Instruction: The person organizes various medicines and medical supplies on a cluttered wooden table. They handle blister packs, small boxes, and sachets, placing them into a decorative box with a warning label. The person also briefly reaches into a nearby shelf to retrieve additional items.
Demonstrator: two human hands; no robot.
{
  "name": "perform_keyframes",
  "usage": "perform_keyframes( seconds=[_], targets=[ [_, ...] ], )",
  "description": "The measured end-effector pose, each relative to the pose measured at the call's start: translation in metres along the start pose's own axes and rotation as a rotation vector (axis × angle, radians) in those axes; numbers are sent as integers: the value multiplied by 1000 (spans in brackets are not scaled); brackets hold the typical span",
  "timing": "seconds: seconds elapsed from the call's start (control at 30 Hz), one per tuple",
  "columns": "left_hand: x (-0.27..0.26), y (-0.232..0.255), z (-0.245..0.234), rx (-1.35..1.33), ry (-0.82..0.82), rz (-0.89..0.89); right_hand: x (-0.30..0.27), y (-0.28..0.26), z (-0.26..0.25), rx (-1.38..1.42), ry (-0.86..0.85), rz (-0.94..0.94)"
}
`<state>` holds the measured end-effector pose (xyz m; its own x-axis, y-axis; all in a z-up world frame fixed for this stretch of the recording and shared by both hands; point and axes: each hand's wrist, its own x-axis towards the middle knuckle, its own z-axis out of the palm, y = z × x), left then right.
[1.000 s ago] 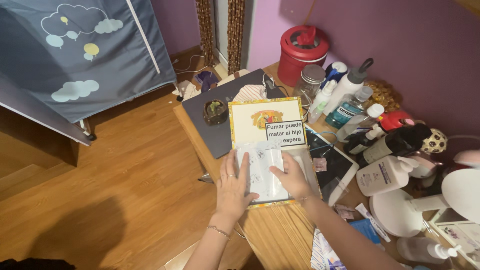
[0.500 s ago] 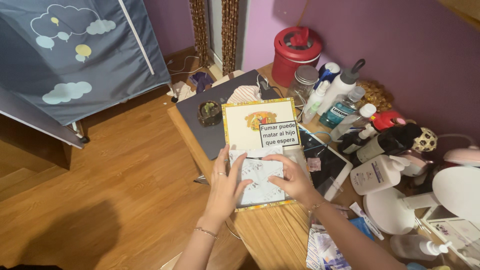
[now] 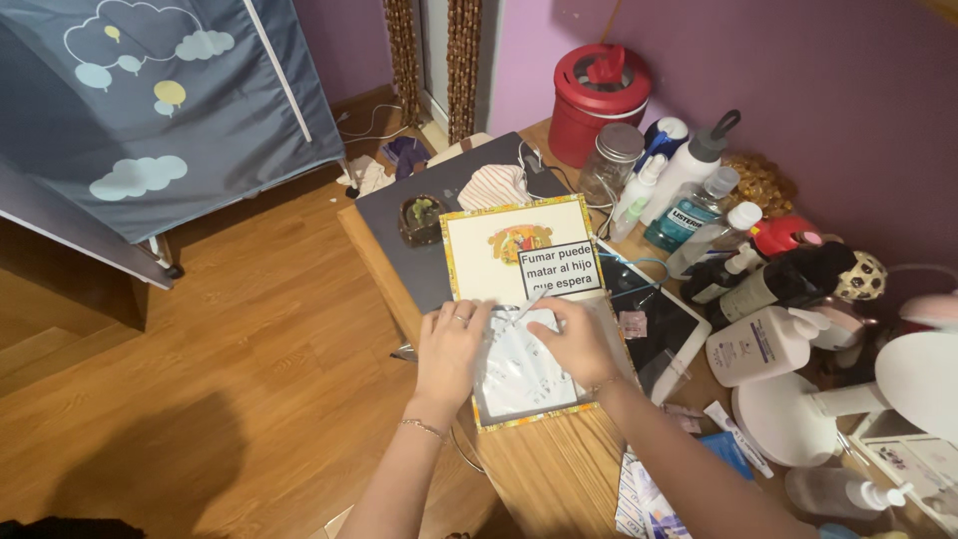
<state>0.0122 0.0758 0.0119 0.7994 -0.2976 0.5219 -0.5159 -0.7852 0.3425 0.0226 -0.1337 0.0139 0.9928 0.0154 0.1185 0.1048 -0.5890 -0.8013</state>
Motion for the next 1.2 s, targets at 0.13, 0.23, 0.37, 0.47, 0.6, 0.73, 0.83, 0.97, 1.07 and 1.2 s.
perform_keyframes(
  seconds=[0.13,0.23,0.37,0.47,0.6,0.73,0.83,0.97,1.07,1.2],
  targets=[
    [0,-4,3,-49,9,36,-2,4,8,-25,34,50],
    [-1,-9,3,-61,25,89,-4,7,9,-52,146,-190],
    [0,-13,5,-66,18,131,-5,1,12,-53,172,-221],
    [1,-15,7,-55,29,147,-7,-7,13,-15,109,19],
    [1,-16,9,-11,-1,142,-8,-3,8,138,73,83],
    [3,-13,12,-18,-57,100,-5,21,13,335,87,101],
    [3,-13,14,-63,-46,76,-6,43,8,224,96,31],
    [1,-15,19,-91,-16,71,-8,71,6,161,0,191],
    [-1,-17,23,-97,-6,52,-6,85,15,155,-137,224],
    [-3,-15,26,-83,17,33,-12,87,14,314,-463,253]
  ],
)
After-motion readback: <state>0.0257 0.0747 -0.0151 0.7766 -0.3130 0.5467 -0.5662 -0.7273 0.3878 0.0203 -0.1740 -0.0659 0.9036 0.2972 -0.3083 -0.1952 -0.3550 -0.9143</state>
